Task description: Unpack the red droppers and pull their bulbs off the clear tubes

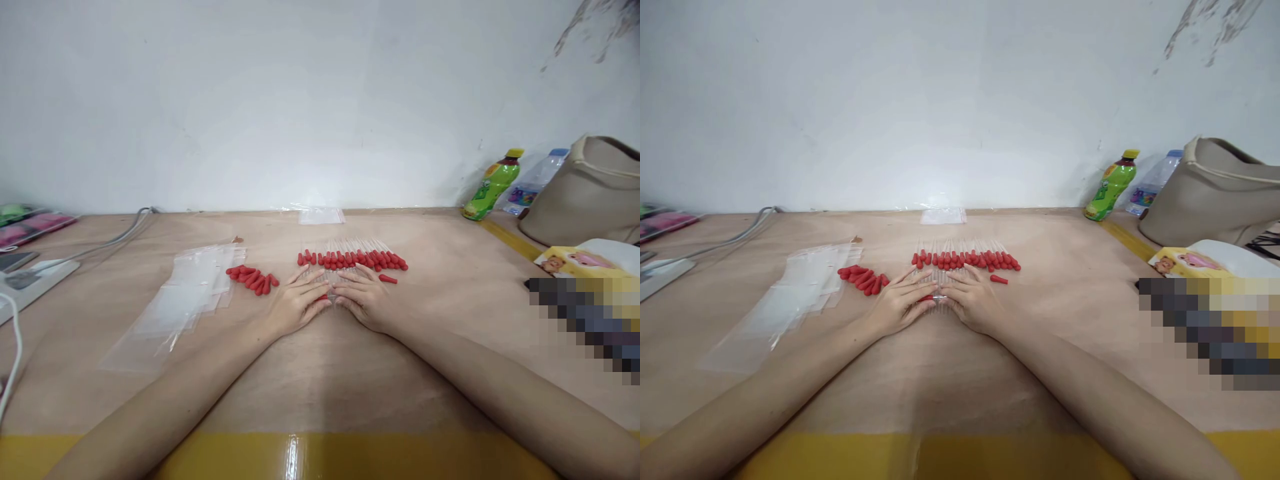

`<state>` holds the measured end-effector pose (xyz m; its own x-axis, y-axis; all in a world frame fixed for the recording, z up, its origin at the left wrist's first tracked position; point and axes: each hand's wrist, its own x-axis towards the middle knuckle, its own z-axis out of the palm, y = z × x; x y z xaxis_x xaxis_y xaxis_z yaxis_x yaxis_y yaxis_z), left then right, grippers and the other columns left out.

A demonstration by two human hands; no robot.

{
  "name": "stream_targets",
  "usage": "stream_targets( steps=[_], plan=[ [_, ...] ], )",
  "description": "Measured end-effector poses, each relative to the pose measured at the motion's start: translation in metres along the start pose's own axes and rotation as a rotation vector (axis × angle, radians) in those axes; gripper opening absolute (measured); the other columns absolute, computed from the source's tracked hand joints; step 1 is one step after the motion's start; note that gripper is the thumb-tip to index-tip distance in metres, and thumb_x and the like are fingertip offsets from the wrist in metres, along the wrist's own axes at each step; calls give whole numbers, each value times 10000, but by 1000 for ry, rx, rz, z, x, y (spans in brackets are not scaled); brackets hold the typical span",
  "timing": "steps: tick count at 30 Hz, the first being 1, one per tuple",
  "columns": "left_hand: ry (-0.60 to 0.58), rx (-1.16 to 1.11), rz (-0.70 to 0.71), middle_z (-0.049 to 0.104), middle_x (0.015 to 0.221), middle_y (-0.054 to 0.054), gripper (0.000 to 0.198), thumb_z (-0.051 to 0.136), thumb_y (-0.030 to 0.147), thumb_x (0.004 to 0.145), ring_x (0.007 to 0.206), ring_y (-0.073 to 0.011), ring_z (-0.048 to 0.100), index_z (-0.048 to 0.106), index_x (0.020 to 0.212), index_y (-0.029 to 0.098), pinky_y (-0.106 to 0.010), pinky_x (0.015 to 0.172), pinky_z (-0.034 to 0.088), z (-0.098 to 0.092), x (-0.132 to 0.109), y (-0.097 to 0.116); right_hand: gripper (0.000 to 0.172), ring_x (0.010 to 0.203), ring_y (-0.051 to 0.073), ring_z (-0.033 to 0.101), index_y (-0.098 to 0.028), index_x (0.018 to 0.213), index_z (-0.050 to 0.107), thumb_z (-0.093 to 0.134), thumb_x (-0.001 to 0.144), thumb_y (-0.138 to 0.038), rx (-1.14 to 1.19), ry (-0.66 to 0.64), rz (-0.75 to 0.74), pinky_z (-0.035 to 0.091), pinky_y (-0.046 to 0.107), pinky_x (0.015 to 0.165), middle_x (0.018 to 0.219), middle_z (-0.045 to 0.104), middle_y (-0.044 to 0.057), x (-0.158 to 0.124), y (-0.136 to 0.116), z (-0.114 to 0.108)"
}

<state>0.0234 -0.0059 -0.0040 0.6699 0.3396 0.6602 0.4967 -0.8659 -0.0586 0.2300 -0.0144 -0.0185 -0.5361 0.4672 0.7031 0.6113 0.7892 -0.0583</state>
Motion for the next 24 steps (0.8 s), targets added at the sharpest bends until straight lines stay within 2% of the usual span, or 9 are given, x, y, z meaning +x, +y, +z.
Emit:
stream_targets(
  steps=[6,12,16,24],
  plan=[
    [-2,53,55,665,1026,-39,161,514,222,846,1106,-191,531,616,954,160,-442,1048,302,-2,2,4,163,985,163,599,-206,921,638,496,843,-185,32,71,-91,368,420,990,951,687,24,-1,-1,2],
    [-43,47,61,668,1017,-40,148,494,210,850,1104,-185,533,617,918,165,-458,1079,238,-6,0,4,172,1014,164,585,-142,922,626,481,832,-127,79,98,-188,397,395,1000,985,670,90,-3,0,3],
    [-76,33,43,664,1027,-50,155,479,217,858,1105,-189,533,616,909,166,-467,1074,245,-8,-3,4,199,1021,159,581,-170,935,624,446,851,-138,76,67,-178,400,407,1005,964,676,69,-3,-1,0],
    [-58,2,70,671,1008,-48,130,501,217,848,1095,-186,541,606,903,162,-463,1066,268,-8,-5,3,207,1049,162,563,-143,999,598,467,841,-123,83,118,-226,404,400,1002,956,675,75,-6,-4,-3]
  ],
)
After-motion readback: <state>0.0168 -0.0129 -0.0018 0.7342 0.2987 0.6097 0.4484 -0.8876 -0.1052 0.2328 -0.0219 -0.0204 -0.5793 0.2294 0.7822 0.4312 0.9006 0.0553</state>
